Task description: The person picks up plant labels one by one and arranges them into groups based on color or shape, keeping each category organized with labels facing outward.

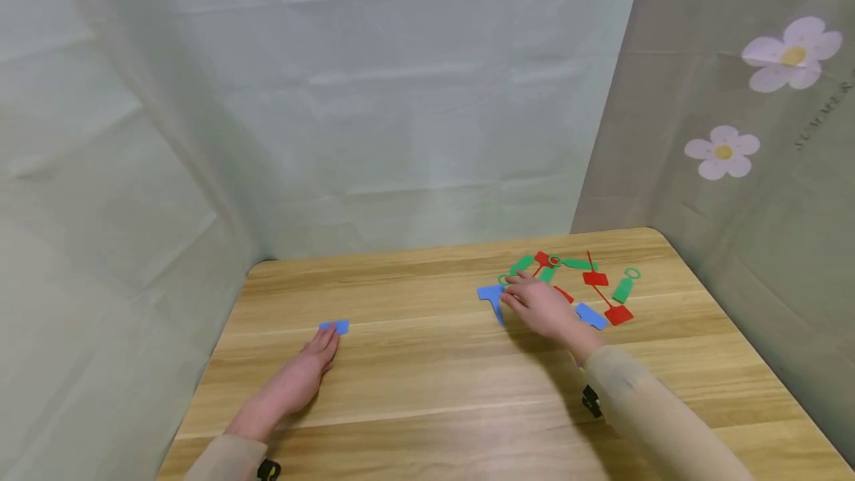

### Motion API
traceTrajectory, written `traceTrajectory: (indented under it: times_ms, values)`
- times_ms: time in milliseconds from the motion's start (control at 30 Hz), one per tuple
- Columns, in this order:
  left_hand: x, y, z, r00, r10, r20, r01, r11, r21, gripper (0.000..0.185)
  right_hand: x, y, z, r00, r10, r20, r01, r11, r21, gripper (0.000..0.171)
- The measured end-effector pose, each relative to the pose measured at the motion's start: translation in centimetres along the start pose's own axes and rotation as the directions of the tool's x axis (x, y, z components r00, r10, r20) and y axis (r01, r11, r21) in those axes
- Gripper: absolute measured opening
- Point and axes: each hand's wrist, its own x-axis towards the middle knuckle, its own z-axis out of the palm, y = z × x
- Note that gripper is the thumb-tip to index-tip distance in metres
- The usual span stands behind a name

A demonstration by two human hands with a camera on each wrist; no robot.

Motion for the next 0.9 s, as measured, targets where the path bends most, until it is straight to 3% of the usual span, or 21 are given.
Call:
traceTrajectory:
  times_ms: [533,700,900]
  values:
    - [-0.5,-0.1,0.4,0.999,0.034,-0.014,-0.033,0.999,0.043,0.049,-0.1,0.2,-0.2,0.999,-0.033,-0.006,0.032,0.999,-0.042,0.018]
    - [-0.6,-0.4,0.7,0.999,0.035,-0.031,-0.034,0.998,0.044,0.049,0.5,0.2,0.0,1.000,-0.023,0.015,0.025,0.994,-0.103,0.026]
    - [-0.6,-0.3,0.7,0.998,0.038,-0.049,-0.036,0.998,0.048,0.049,1.5,-0.1,0.2,0.995,0.052,0.082,-0.038,0.986,-0.162,0.048]
